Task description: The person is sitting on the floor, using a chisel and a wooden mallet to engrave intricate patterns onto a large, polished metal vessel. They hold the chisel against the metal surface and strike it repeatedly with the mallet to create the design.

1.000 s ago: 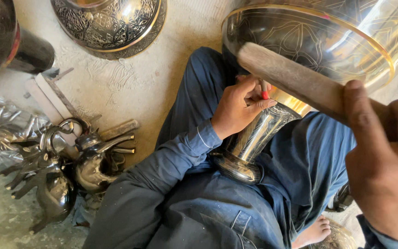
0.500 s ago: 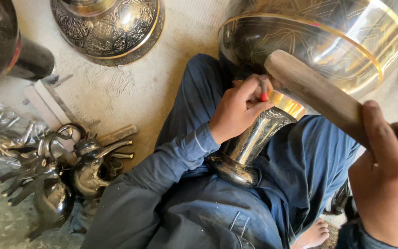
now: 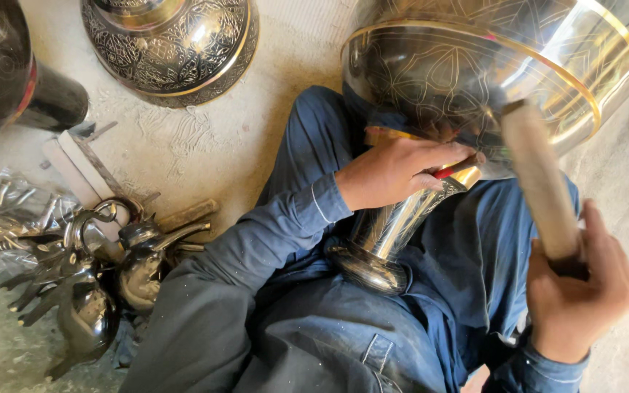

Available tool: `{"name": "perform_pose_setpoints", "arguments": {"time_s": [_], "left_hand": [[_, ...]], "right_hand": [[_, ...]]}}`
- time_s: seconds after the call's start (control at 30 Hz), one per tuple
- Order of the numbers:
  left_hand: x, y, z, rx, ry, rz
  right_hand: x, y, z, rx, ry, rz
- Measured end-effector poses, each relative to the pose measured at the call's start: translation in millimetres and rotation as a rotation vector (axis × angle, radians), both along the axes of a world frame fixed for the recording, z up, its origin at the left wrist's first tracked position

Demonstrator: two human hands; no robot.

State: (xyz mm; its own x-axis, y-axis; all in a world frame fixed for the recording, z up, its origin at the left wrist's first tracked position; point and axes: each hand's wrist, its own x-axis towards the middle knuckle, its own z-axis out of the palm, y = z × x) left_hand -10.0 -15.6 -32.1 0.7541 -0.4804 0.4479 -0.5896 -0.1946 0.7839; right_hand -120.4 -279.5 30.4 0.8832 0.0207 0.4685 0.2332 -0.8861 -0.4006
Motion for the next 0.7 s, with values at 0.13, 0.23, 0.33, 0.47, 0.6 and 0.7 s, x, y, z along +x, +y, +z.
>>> {"name": "perform_pose_setpoints", "arguments": {"time_s": [0.13,0.23,0.33,0.47,0.6,0.7], "left_hand": [[0.9,1.5,-3.1,0.031,0.022,-0.005],[-0.4,0.1,-2.1,0.024,0.019,0.019],[-3.0,-2.1,1.6,0.021,0.077,0.068],[-9.4,-3.0,7.0,-0.048,0.041,0.124],[-16.6,-1.1,7.9,-0.09,0.148,0.18],[-20.5,-0.4,4.4,-0.121,0.207,0.225]], "right_hand": [[-1.2,-10.1,1.8,-0.055,-0.092,0.035],[1.6,-12.0,6.0,-0.175,-0.087,0.04],[6.3,-9.0,11.6,-0.116,-0.075,0.01],[10.2,-7.0,27.1,-0.147,0.009,0.06],[18.9,-5.8,42.4,-0.24,0.023,0.135],[26.5,-1.6,51.4,-0.313,-0.009,0.154]]}}
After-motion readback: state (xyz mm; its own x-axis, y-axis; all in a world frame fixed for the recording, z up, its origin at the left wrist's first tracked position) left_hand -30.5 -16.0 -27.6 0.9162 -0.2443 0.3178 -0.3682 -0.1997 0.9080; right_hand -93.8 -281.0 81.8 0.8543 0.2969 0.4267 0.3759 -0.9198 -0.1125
